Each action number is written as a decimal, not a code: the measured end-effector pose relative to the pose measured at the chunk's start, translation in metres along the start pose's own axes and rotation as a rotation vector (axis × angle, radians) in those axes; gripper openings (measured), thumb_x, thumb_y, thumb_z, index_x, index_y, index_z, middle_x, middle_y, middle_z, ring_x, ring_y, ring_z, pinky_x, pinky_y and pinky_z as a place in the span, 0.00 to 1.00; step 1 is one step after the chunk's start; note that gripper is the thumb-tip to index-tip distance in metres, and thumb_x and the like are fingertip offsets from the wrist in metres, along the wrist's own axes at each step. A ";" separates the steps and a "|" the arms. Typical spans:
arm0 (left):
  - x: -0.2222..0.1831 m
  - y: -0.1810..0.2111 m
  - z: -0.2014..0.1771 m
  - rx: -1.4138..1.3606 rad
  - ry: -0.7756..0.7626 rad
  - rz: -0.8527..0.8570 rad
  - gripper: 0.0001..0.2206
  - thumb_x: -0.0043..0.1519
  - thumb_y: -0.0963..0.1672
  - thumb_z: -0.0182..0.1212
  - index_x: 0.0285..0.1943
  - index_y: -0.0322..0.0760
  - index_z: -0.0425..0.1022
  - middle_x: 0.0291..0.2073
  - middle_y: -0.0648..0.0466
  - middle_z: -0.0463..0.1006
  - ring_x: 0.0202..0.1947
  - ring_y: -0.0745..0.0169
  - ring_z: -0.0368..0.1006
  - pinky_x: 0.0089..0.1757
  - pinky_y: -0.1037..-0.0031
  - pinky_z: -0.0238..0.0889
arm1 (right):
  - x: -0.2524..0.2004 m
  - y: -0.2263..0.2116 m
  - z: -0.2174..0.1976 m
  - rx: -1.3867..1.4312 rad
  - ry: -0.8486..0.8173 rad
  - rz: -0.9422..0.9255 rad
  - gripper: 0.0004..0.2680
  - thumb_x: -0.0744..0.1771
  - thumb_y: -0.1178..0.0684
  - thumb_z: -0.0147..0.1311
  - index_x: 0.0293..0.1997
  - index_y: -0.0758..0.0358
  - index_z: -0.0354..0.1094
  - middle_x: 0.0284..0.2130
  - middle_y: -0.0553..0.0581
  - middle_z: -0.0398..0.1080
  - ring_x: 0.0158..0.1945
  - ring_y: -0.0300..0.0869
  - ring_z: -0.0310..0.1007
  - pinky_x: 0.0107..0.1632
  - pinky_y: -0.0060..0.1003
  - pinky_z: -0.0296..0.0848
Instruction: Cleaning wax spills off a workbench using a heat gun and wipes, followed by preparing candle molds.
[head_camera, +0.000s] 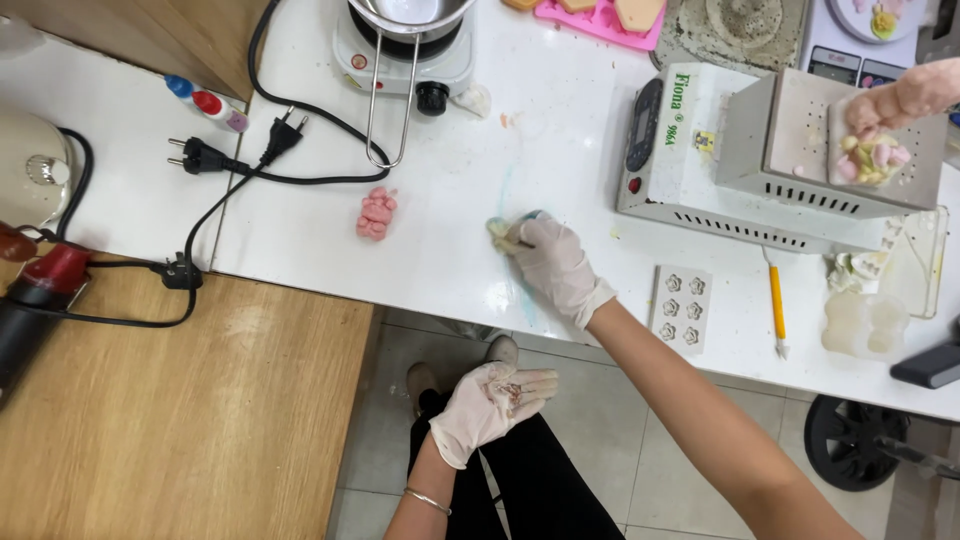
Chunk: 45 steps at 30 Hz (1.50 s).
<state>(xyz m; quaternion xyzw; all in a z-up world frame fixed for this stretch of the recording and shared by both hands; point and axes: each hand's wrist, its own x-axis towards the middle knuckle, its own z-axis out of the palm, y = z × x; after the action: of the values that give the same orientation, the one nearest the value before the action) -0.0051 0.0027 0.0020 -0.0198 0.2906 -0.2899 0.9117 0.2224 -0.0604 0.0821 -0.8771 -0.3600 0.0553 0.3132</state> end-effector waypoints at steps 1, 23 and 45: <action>0.009 -0.002 -0.020 0.001 -0.001 0.009 0.27 0.67 0.45 0.37 0.67 0.08 0.59 0.63 0.30 0.69 0.65 0.42 0.67 0.62 0.62 0.62 | 0.021 0.002 -0.008 0.003 0.000 -0.008 0.06 0.65 0.55 0.63 0.30 0.66 0.71 0.32 0.64 0.73 0.33 0.48 0.72 0.40 0.42 0.75; 0.036 0.015 0.008 0.014 -0.048 0.126 0.28 0.71 0.46 0.29 0.64 0.06 0.58 0.67 0.24 0.62 0.69 0.31 0.61 0.67 0.55 0.56 | -0.065 0.026 0.003 0.301 -0.252 -0.029 0.07 0.65 0.66 0.54 0.32 0.61 0.58 0.29 0.57 0.70 0.33 0.39 0.72 0.39 0.31 0.78; 0.025 0.023 0.037 0.043 -0.036 0.023 0.24 0.69 0.42 0.32 0.61 0.09 0.64 0.59 0.29 0.74 0.61 0.38 0.72 0.64 0.59 0.63 | -0.153 -0.014 -0.029 0.388 -0.035 0.587 0.06 0.66 0.57 0.60 0.39 0.61 0.65 0.35 0.56 0.76 0.37 0.40 0.80 0.41 0.35 0.79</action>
<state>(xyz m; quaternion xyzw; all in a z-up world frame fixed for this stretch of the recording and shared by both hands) 0.0431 0.0033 0.0156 -0.0018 0.2681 -0.2850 0.9203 0.1113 -0.1698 0.0936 -0.8662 -0.0807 0.2253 0.4388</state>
